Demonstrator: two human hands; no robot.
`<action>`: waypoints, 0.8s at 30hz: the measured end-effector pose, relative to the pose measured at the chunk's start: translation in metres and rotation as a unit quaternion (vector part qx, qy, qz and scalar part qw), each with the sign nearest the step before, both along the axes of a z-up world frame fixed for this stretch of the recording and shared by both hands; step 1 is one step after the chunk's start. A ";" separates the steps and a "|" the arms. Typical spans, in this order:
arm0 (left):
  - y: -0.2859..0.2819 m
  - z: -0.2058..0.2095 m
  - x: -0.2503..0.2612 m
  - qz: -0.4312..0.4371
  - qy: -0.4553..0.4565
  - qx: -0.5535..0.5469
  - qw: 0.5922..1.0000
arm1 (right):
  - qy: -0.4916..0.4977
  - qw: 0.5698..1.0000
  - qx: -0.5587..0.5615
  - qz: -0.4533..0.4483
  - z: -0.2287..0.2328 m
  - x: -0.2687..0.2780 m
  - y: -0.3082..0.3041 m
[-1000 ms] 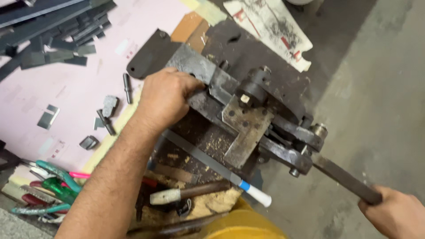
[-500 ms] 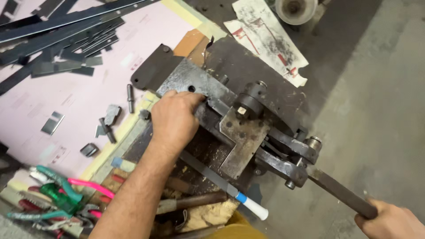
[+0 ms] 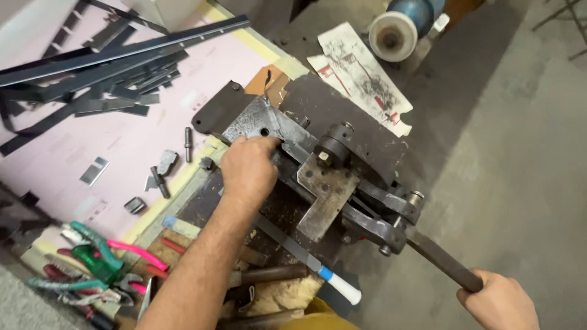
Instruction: The person bends a metal strip into a curved shape using a wooden template as a guide. They repeatedly place the strip on the template, secure it in a vise, and hammer it to achieve the desired curvature.
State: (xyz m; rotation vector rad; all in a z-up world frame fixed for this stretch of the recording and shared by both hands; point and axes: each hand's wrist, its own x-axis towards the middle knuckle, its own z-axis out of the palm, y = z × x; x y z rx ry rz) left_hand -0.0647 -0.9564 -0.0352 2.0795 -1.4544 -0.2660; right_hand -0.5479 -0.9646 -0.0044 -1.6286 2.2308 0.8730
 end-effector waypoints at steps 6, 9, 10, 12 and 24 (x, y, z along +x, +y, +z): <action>0.026 0.064 -0.008 0.001 0.033 -0.174 0.984 | -0.004 0.999 0.028 0.015 0.027 0.022 0.001; 0.070 0.099 -0.010 -0.048 0.029 -0.191 0.980 | -0.080 0.975 -0.011 0.207 0.039 0.041 -0.001; 0.089 0.108 -0.011 -0.056 0.021 -0.202 0.978 | -0.150 0.950 -0.097 0.258 0.044 0.052 -0.003; 0.138 0.122 -0.016 -0.067 0.004 -0.218 0.974 | -0.290 0.857 -0.255 0.341 0.047 0.077 0.012; 0.560 0.135 -0.067 0.244 -0.202 -0.098 0.943 | -0.586 0.621 -0.047 0.519 0.076 0.279 0.203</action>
